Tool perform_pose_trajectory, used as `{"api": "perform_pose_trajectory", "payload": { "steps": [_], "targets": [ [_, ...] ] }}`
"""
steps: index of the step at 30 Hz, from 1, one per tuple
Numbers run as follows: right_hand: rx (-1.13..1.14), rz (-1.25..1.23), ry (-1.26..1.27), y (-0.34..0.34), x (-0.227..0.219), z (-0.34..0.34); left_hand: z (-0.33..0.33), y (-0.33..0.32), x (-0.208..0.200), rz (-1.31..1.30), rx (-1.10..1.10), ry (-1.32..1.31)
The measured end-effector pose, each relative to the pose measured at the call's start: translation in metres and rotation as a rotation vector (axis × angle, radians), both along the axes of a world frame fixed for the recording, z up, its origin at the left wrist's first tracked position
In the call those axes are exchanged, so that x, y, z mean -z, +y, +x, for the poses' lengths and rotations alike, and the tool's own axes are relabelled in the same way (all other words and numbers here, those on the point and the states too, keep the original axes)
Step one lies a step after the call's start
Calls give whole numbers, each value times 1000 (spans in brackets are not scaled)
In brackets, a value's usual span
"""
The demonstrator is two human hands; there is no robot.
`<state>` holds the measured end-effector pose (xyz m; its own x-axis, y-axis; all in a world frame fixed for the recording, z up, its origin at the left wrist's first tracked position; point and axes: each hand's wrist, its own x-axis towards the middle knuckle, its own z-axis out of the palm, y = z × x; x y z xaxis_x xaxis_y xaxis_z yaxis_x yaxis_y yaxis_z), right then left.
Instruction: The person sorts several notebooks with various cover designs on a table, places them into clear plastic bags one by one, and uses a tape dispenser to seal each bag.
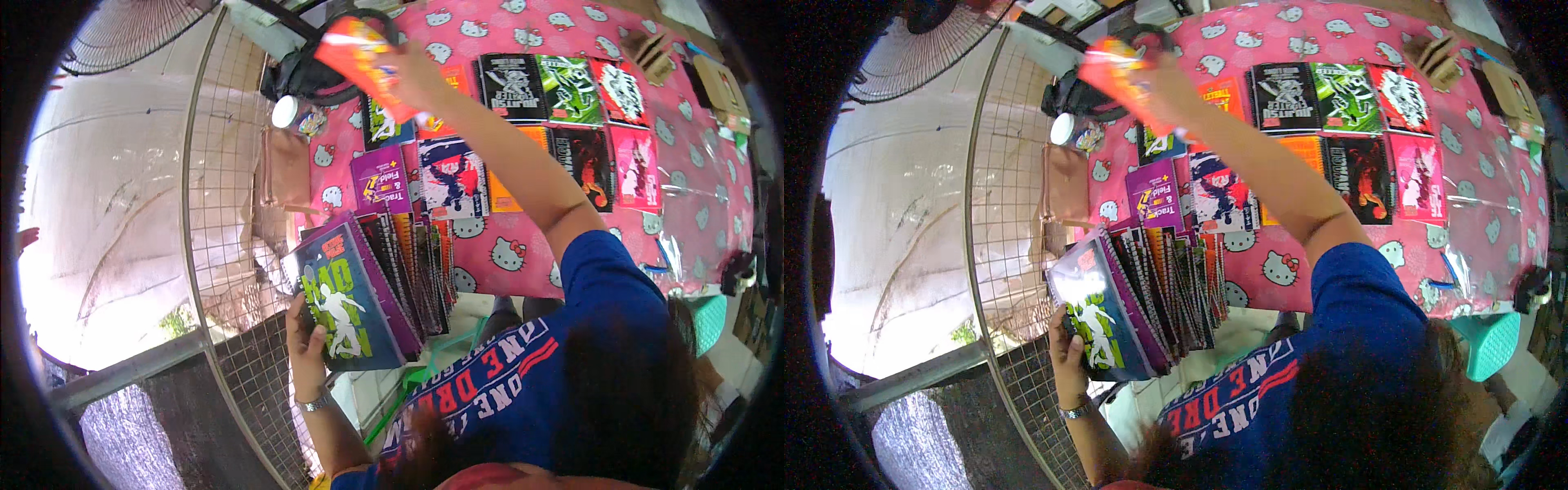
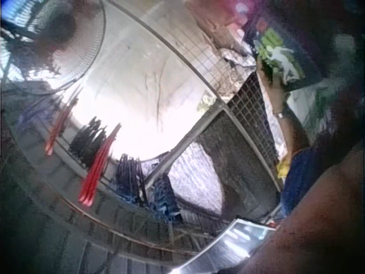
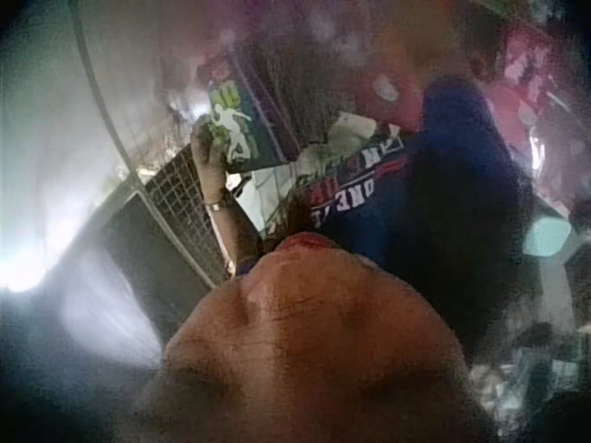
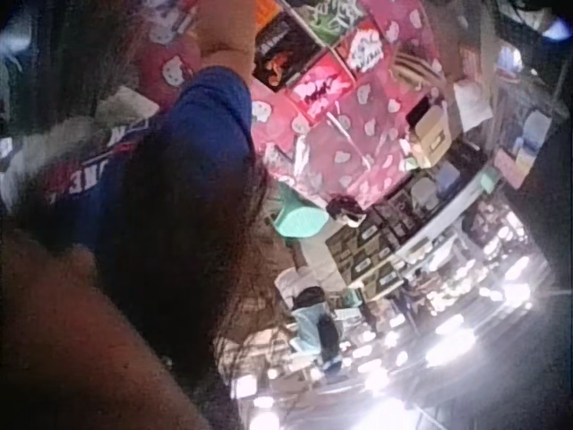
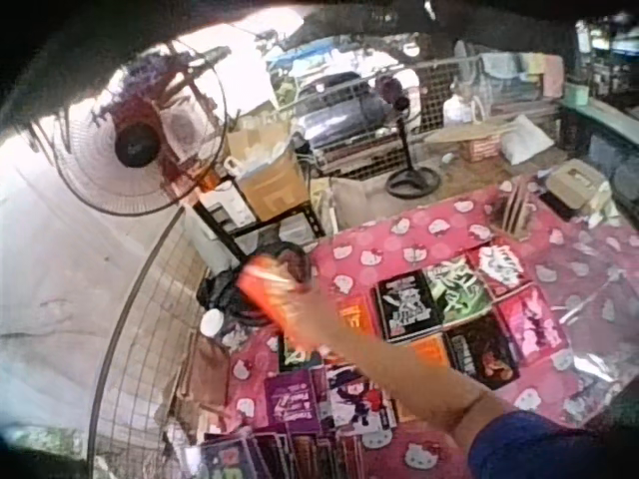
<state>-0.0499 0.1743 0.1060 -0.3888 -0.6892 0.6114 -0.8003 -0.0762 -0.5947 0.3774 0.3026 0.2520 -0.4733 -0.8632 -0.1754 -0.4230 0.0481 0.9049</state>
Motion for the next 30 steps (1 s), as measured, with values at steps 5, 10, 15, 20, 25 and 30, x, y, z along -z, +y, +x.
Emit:
{"api": "perform_pose_trajectory", "payload": {
  "steps": [5,10,15,20,25,30],
  "targets": [
    [-282,-275,-284,127,-190,79,-5,-18,-7,212,-54,260],
    [-354,-153,-393,178,-167,158,-40,-8,-27,299,-162,779],
    [-814,426,-184,206,-155,145,-29,-2,-18,138,-165,206],
    [-98,372,-474,168,-62,-37,-66,6,-27,55,-23,-165],
    [849,682,-264,242,116,-218,-76,-34,-52,-383,242,-811],
    [923,1019,-376,247,126,-234,-274,-79,-44,-831,588,-686]
  ]
}}
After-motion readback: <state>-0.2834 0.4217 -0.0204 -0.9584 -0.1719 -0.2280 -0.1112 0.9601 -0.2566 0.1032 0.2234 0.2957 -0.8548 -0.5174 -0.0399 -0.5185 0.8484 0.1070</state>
